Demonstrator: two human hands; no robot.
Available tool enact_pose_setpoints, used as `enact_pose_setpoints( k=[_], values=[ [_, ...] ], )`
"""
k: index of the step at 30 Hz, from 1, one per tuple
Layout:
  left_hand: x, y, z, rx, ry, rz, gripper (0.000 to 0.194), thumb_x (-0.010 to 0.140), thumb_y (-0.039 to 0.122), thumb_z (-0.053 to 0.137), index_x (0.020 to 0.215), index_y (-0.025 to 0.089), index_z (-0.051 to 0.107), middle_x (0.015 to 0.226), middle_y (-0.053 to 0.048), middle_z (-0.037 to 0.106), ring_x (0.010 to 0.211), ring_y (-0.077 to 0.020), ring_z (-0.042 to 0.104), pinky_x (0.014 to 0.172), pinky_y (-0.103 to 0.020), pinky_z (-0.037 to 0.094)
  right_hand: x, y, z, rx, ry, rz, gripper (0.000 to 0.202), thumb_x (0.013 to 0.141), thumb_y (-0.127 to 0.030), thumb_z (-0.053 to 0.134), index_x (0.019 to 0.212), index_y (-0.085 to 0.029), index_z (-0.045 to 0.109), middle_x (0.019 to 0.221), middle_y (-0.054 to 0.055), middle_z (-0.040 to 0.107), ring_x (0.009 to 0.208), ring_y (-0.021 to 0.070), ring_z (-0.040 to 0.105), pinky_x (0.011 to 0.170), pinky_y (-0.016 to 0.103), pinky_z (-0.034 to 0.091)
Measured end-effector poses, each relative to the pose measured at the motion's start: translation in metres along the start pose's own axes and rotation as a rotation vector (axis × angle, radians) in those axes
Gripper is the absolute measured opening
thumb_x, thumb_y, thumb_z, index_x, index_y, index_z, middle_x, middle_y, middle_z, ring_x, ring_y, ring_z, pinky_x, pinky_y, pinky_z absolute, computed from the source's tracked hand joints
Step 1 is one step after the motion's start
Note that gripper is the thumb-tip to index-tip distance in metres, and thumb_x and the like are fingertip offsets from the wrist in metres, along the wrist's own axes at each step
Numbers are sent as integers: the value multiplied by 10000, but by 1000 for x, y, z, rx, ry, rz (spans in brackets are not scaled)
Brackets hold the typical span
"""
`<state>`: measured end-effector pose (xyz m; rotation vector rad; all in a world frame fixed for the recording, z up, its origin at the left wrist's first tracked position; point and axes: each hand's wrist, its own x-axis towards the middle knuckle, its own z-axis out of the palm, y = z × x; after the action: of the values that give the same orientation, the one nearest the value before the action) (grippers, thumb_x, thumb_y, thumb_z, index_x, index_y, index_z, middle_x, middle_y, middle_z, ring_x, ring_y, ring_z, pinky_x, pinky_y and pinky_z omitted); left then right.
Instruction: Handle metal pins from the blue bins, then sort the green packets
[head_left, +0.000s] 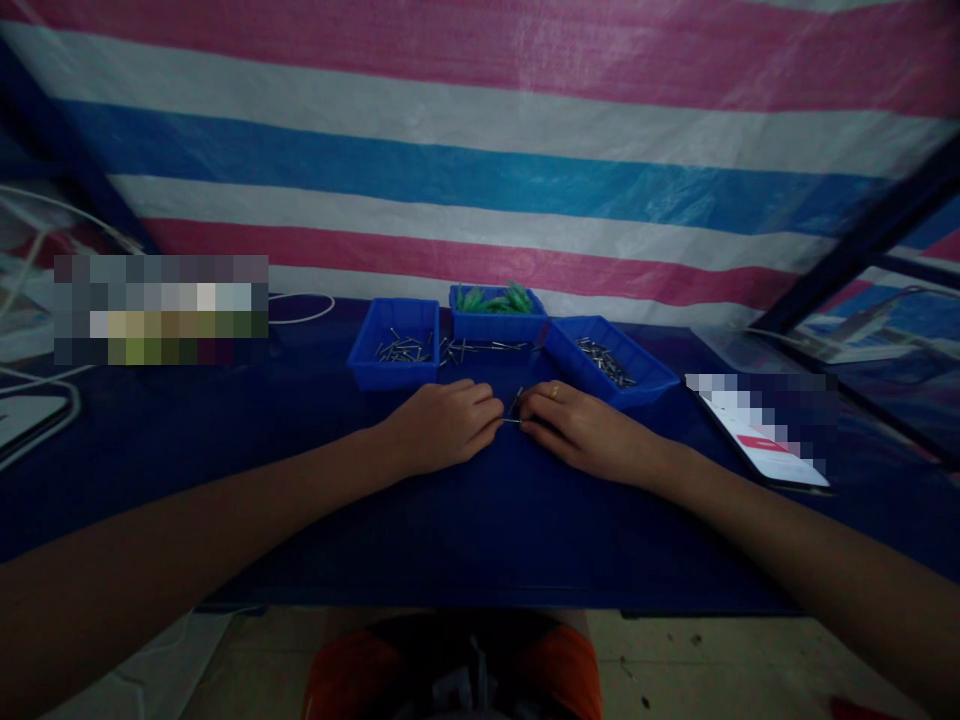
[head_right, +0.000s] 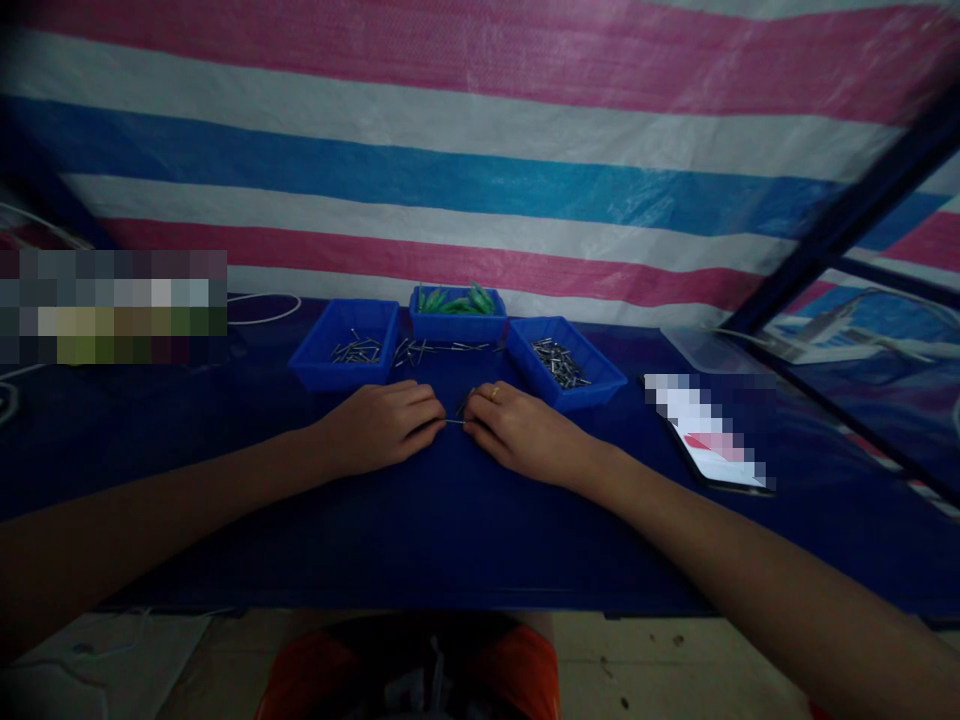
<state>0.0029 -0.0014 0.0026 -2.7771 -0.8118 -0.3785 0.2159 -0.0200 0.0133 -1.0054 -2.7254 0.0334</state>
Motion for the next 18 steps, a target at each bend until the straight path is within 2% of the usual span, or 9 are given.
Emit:
enact_pose_setpoints(
  k=[7, 18],
  values=[
    [2, -2, 2, 4, 20, 12, 201, 907, 264, 402, 847, 166, 567, 830, -16, 567, 768, -150, 524, 598, -251, 388, 0, 1, 1, 46, -9, -3, 227, 927, -241, 374, 989, -117, 553, 995, 122, 567, 939, 205, 540, 841, 371, 460],
    [0, 0, 1, 3, 12, 5, 201, 903, 264, 408, 841, 165, 572, 829, -21, 577, 765, -150, 522, 610, -249, 391, -1, -1, -2, 23, -42, 4, 195, 916, -226, 386, 965, -125, 545, 988, 117, 564, 924, 199, 542, 841, 361, 455]
  ],
)
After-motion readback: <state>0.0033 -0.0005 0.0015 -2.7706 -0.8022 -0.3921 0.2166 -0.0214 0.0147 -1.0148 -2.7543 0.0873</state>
